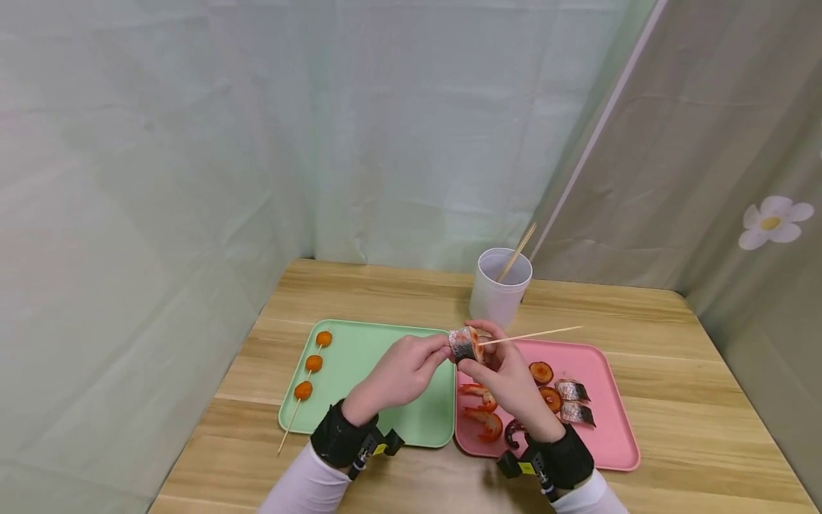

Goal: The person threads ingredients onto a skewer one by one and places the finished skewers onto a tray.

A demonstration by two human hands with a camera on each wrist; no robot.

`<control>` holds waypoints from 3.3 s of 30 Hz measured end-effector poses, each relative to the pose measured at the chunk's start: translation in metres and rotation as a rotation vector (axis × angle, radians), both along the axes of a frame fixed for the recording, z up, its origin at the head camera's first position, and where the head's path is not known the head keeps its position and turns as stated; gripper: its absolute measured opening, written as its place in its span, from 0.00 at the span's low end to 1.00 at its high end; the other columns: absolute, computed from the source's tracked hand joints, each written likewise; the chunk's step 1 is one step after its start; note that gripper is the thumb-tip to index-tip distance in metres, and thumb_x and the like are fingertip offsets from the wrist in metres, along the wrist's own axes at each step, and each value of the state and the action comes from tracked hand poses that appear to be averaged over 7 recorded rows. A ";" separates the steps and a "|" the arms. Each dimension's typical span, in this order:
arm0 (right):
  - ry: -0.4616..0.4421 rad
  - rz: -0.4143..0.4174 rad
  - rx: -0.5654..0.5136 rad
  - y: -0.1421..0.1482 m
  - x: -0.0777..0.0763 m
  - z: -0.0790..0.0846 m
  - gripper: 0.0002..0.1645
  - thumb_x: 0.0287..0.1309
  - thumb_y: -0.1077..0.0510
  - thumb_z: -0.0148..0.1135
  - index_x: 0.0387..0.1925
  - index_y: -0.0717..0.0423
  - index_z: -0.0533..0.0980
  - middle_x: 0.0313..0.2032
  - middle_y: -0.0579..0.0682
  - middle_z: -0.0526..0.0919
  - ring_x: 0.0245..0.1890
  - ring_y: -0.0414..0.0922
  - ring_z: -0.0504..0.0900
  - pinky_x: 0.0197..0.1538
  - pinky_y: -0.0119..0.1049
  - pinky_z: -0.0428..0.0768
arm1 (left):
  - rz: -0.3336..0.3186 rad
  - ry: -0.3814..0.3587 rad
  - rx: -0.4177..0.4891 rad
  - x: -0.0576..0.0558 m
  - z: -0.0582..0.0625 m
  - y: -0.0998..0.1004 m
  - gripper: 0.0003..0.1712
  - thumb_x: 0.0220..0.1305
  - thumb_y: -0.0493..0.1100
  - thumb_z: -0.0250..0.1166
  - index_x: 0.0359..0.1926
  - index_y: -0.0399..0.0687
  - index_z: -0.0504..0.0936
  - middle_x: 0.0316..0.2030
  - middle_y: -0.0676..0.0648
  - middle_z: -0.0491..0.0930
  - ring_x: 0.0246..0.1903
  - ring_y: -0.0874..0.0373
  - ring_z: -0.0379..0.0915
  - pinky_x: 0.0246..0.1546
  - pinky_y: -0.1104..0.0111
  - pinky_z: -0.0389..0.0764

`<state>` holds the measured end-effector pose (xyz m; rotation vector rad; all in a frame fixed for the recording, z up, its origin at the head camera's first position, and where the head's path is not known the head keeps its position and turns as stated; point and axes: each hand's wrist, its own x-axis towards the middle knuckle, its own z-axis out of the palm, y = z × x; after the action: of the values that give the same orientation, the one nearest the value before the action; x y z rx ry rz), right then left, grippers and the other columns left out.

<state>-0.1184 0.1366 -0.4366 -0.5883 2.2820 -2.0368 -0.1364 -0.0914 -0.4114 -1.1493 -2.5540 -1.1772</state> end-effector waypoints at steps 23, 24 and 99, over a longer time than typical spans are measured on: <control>0.079 -0.007 0.371 0.056 -0.013 0.005 0.41 0.69 0.54 0.75 0.78 0.48 0.67 0.43 0.48 0.84 0.40 0.48 0.85 0.38 0.37 0.84 | 0.108 0.004 0.048 -0.007 0.005 -0.017 0.09 0.82 0.38 0.58 0.45 0.45 0.85 0.21 0.59 0.59 0.20 0.67 0.54 0.24 0.70 0.61; 0.071 -0.012 0.425 0.063 -0.014 0.005 0.41 0.69 0.52 0.75 0.77 0.47 0.68 0.44 0.46 0.84 0.42 0.46 0.85 0.40 0.37 0.84 | 0.110 0.001 0.055 -0.008 0.005 -0.018 0.09 0.82 0.37 0.58 0.45 0.45 0.86 0.21 0.59 0.59 0.19 0.67 0.54 0.24 0.70 0.60; -0.352 -0.136 1.000 0.168 0.026 -0.036 0.28 0.48 0.47 0.88 0.41 0.57 0.81 0.29 0.48 0.76 0.31 0.47 0.73 0.36 0.44 0.68 | 0.158 -0.014 0.120 -0.009 0.010 -0.035 0.11 0.82 0.34 0.57 0.49 0.44 0.87 0.20 0.59 0.59 0.18 0.67 0.53 0.23 0.70 0.61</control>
<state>-0.0925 0.3047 -0.4722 0.0025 2.6869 -0.6947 -0.1452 -0.1267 -0.4015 -0.8994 -2.4917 -1.2833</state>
